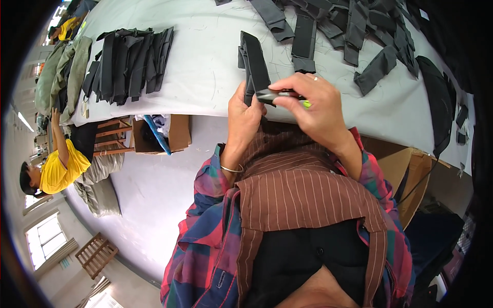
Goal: Trim excess threads from sewn fabric pieces using a small pair of scissors on a workbench.
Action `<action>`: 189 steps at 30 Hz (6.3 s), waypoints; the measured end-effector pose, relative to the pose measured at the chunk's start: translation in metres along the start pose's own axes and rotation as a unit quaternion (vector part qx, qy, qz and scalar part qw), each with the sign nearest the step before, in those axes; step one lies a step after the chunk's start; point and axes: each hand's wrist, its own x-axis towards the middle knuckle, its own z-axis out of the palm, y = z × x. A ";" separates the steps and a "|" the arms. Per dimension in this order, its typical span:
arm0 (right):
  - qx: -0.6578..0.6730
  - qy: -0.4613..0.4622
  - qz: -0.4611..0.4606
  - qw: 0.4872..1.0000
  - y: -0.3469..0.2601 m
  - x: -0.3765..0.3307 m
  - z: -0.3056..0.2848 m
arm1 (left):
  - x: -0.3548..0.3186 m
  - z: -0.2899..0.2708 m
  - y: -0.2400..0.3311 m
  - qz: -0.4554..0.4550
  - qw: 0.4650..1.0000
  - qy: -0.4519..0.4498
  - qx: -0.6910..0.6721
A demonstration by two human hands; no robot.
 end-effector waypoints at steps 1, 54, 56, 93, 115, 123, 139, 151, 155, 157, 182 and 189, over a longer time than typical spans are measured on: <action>-0.001 -0.001 -0.001 1.000 0.000 -0.001 0.001 | 0.002 -0.001 -0.004 0.032 0.999 0.000 0.041; -0.133 -0.027 -0.076 0.988 0.012 0.007 -0.036 | 0.011 -0.005 0.046 0.061 0.988 -0.080 0.114; -0.140 -0.035 -0.080 0.986 0.011 0.008 -0.037 | 0.010 -0.005 0.047 0.055 0.988 -0.081 0.119; -0.083 0.012 -0.049 0.995 0.014 0.011 -0.023 | 0.009 -0.004 0.056 -0.005 0.979 -0.142 0.143; -0.129 -0.001 0.028 0.991 0.016 0.007 -0.027 | 0.005 0.005 0.052 0.321 0.800 -0.004 0.506; 0.069 0.004 0.139 0.988 0.019 0.001 -0.017 | 0.008 0.007 0.057 0.402 0.756 0.060 0.514; -0.084 0.021 0.010 0.996 0.015 -0.003 -0.001 | 0.007 0.006 0.000 0.395 0.843 0.093 0.352; -0.106 0.038 0.011 0.994 0.011 -0.009 0.001 | 0.007 0.004 -0.008 0.427 0.829 0.110 0.345; -0.138 0.018 0.045 0.989 0.014 -0.009 -0.001 | 0.007 0.004 -0.010 0.426 0.832 0.126 0.331; -0.146 0.018 0.065 0.987 0.007 -0.009 -0.005 | 0.006 0.002 -0.010 0.422 0.833 0.131 0.334; -0.150 -0.007 0.030 0.988 0.003 -0.003 0.021 | 0.001 0.007 -0.019 0.473 0.819 0.108 0.305; -0.046 0.074 0.141 0.986 0.014 0.009 0.000 | 0.007 -0.019 0.004 0.327 0.849 0.291 0.297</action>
